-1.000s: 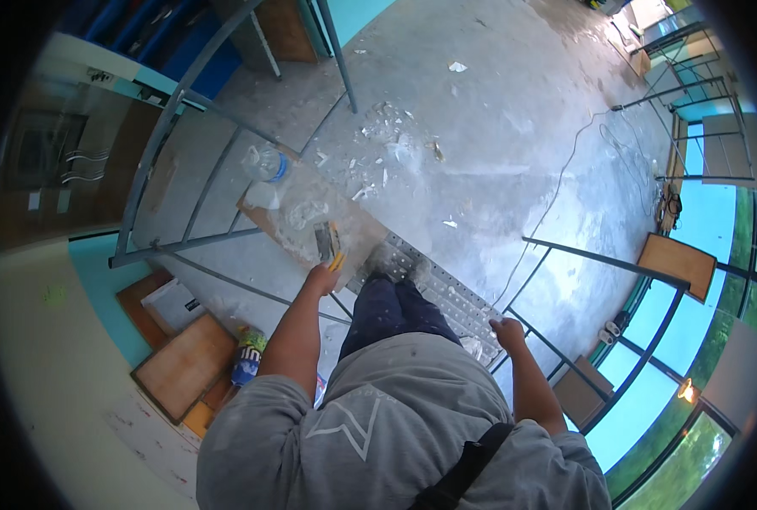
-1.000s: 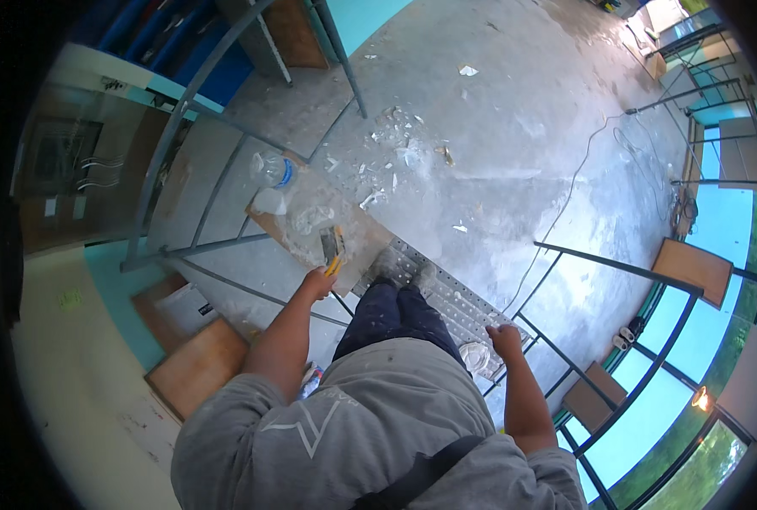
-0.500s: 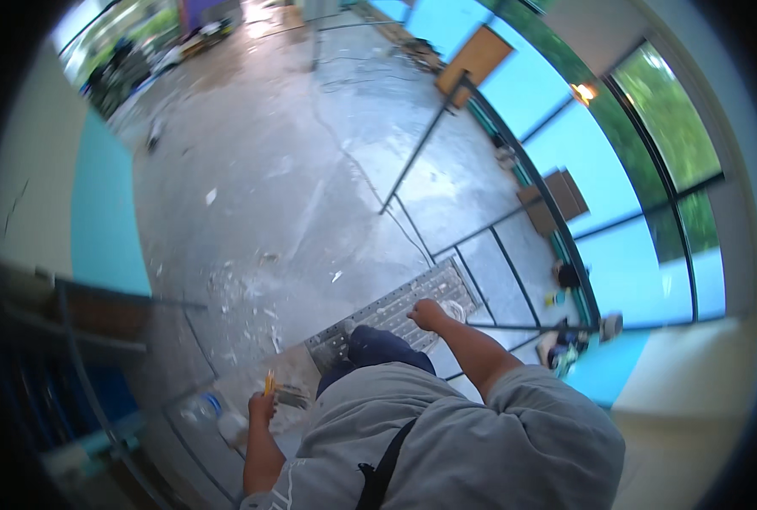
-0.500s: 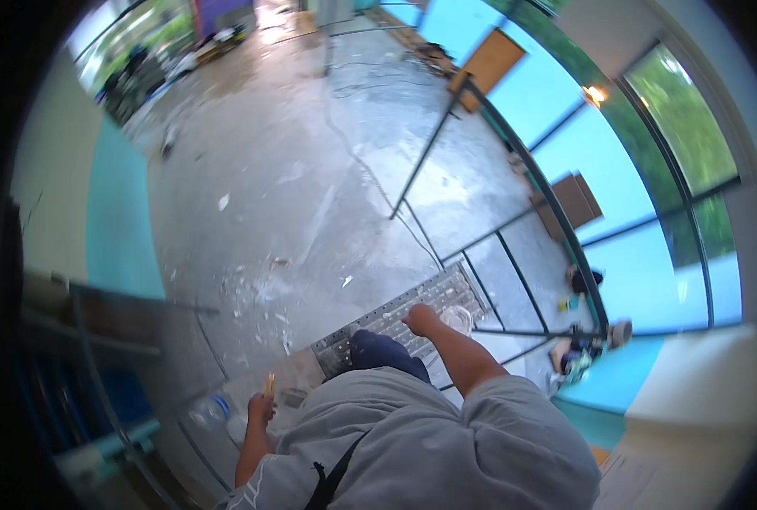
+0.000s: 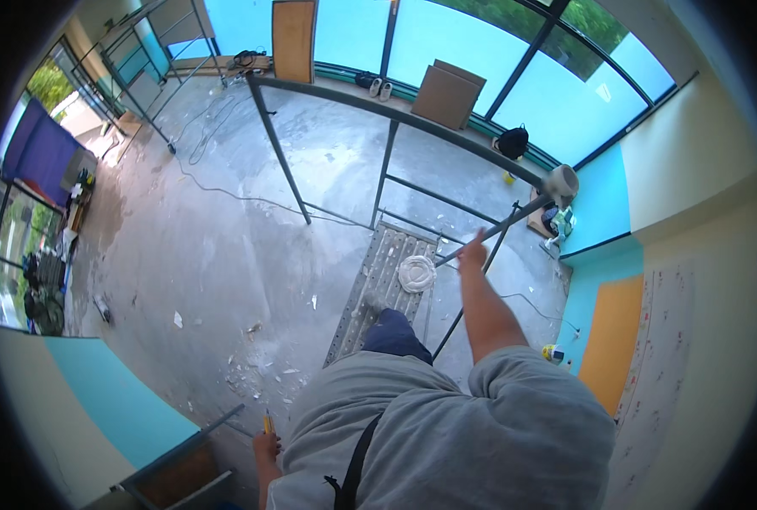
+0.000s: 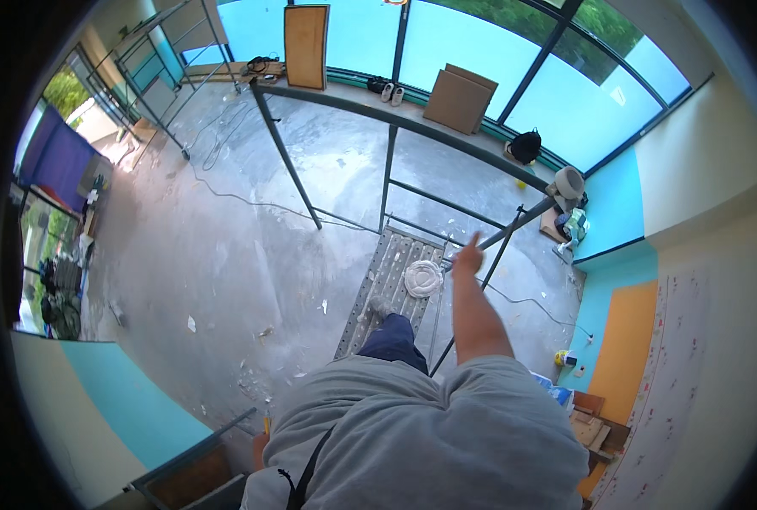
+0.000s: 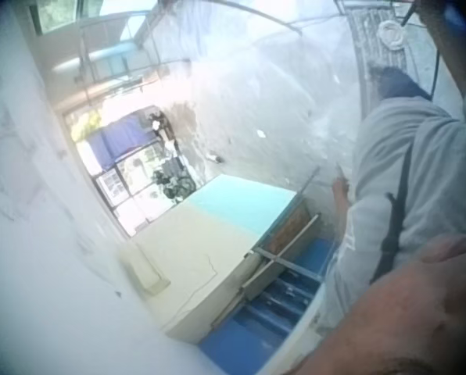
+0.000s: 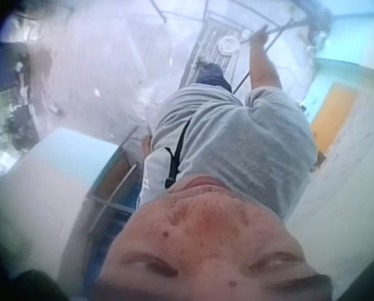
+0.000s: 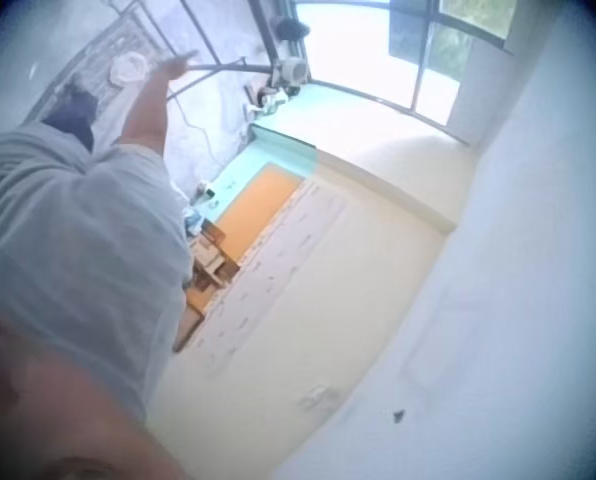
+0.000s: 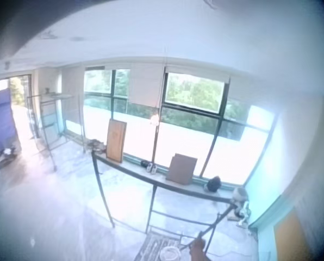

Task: The person scrapes a section of the ceiling, applies mesh tape over a seam, and then spreads a compound over the area using putty knives.

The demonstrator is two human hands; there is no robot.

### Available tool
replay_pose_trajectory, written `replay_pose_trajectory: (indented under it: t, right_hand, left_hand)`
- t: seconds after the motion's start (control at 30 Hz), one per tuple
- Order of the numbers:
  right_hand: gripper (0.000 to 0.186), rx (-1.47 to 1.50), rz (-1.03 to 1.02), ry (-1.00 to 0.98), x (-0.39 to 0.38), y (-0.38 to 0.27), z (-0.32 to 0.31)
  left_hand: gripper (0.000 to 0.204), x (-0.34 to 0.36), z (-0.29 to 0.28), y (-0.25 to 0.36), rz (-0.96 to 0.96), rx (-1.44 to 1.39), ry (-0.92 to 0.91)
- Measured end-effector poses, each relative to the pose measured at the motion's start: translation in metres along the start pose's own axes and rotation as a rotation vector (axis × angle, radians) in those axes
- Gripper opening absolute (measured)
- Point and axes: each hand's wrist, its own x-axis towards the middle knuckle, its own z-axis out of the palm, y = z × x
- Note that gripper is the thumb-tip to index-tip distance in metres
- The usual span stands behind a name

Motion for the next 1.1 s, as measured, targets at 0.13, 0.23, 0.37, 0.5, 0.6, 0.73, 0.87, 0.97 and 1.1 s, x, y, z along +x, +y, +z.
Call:
replay_pose_trajectory:
  t: [0.13, 0.23, 0.37, 0.5, 0.6, 0.73, 0.87, 0.97, 1.1]
  right_hand:
    - [0.094, 0.178, -0.025, 0.579, 0.027, -0.101, -0.047]
    - [0.098, 0.158, -0.064, 0.713, 0.1, -0.134, -0.102]
    - [0.108, 0.444, 0.034, 0.65, 0.077, -0.203, -0.104]
    - [0.112, 0.588, 0.12, 0.447, 0.107, -0.23, -0.108]
    - [0.11, 0.608, 0.162, 0.442, 0.111, -0.244, -0.09]
    - [0.108, 0.672, 0.196, 0.407, 0.103, -0.257, -0.071]
    - [0.107, 0.727, 0.162, 0.373, 0.111, -0.26, -0.064]
    - [0.105, 0.753, 0.149, 0.33, 0.12, -0.264, -0.064]
    - [0.099, 0.772, 0.126, 0.308, 0.13, -0.271, -0.058]
  left_hand:
    - [0.027, 0.008, 0.007, 0.068, 0.018, -0.035, -0.01]
    - [0.027, 0.026, 0.015, 0.137, 0.135, 0.111, -0.072]
    - [0.027, 0.024, 0.033, 0.213, 0.226, 0.165, -0.023]
    - [0.028, 0.029, 0.053, 0.269, 0.244, 0.071, 0.019]
    - [0.03, 0.031, 0.065, 0.288, 0.238, 0.064, 0.005]
    - [0.028, 0.022, 0.079, 0.309, 0.199, 0.114, 0.004]
    - [0.027, 0.014, 0.081, 0.308, 0.186, 0.151, -0.009]
    - [0.026, 0.012, 0.079, 0.301, 0.149, 0.153, -0.028]
    - [0.026, 0.005, 0.08, 0.295, 0.087, 0.107, -0.017]
